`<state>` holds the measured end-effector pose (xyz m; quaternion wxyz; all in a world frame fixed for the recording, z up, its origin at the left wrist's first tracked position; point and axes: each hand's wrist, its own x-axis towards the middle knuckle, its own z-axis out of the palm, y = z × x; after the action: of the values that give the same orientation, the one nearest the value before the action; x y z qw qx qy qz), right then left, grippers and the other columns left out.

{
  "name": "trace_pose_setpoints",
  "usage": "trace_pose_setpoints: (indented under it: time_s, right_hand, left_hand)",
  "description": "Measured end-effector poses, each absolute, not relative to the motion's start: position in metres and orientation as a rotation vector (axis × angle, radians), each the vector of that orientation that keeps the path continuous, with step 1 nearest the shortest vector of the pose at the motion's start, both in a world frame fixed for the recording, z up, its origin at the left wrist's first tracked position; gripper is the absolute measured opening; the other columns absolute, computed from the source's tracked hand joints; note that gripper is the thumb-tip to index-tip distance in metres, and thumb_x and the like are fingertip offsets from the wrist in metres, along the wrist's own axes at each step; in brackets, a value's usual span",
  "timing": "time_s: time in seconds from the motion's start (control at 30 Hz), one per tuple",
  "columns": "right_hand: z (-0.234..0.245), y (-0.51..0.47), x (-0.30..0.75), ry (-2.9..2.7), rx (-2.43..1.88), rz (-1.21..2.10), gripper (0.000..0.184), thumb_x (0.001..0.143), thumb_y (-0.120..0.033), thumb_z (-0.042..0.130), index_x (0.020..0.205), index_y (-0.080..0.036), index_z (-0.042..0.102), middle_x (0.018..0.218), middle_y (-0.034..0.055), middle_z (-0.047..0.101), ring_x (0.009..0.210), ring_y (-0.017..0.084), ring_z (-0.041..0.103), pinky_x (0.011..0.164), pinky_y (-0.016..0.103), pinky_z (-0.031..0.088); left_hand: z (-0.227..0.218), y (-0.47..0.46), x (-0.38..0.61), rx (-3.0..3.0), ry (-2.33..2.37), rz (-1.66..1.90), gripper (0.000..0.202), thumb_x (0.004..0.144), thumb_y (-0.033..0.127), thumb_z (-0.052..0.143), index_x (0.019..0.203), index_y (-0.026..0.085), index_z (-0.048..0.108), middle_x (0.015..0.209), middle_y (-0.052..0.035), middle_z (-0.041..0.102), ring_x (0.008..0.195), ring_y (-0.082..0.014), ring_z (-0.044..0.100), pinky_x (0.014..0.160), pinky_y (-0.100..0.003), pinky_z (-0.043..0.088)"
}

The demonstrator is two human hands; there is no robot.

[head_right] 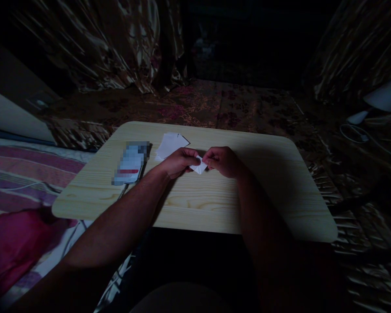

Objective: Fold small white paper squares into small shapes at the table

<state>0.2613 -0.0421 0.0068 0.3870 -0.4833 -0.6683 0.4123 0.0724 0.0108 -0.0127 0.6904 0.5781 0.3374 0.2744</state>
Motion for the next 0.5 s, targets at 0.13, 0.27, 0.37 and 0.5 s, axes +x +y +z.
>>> trace_pose_setpoints:
  time_s: [0.13,0.27,0.37,0.5]
  right_hand:
    - [0.0049,-0.0416,0.2628,-1.729,-1.189,1.090,0.016,0.075,-0.031,0.067,0.080,-0.015,0.067,0.070,0.0026,0.068,0.065,0.015,0.065,0.060,0.026,0.052]
    - [0.0063,-0.0423,0.2636,-1.793,-1.155,1.113,0.017,0.076,-0.032,0.067,0.081,-0.015,0.067,0.074,0.0036,0.069,0.068,0.015,0.065,0.062,0.027,0.052]
    - [0.0089,-0.0438,0.2634,-1.832,-1.146,1.110,0.016,0.077,-0.031,0.066,0.080,-0.015,0.067,0.075,0.0036,0.069,0.069,0.015,0.065,0.064,0.027,0.052]
    - [0.0089,-0.0441,0.2638,-1.857,-1.129,1.126,0.015,0.078,-0.030,0.066,0.080,-0.016,0.067,0.074,0.0027,0.068,0.068,0.014,0.064,0.064,0.026,0.050]
  left_hand:
    - [-0.0101,0.0109,0.0705,1.340,0.722,0.559,0.011,0.063,0.022,0.069,0.065,0.013,0.063,0.054,0.0006,0.054,0.045,-0.0061,0.043,0.041,-0.020,0.025]
    - [-0.0084,0.0111,0.0677,1.404,0.682,0.500,0.011,0.064,0.021,0.068,0.067,0.012,0.063,0.053,0.0027,0.052,0.045,-0.0051,0.041,0.041,-0.020,0.026]
    - [-0.0080,0.0109,0.0657,1.450,0.648,0.473,0.008,0.064,0.019,0.067,0.067,0.012,0.063,0.052,0.0040,0.050,0.045,-0.0041,0.038,0.042,-0.020,0.025]
    - [-0.0082,0.0107,0.0644,1.486,0.624,0.438,0.006,0.063,0.017,0.066,0.065,0.013,0.063,0.051,0.0045,0.049,0.044,-0.0038,0.036,0.044,-0.020,0.025]
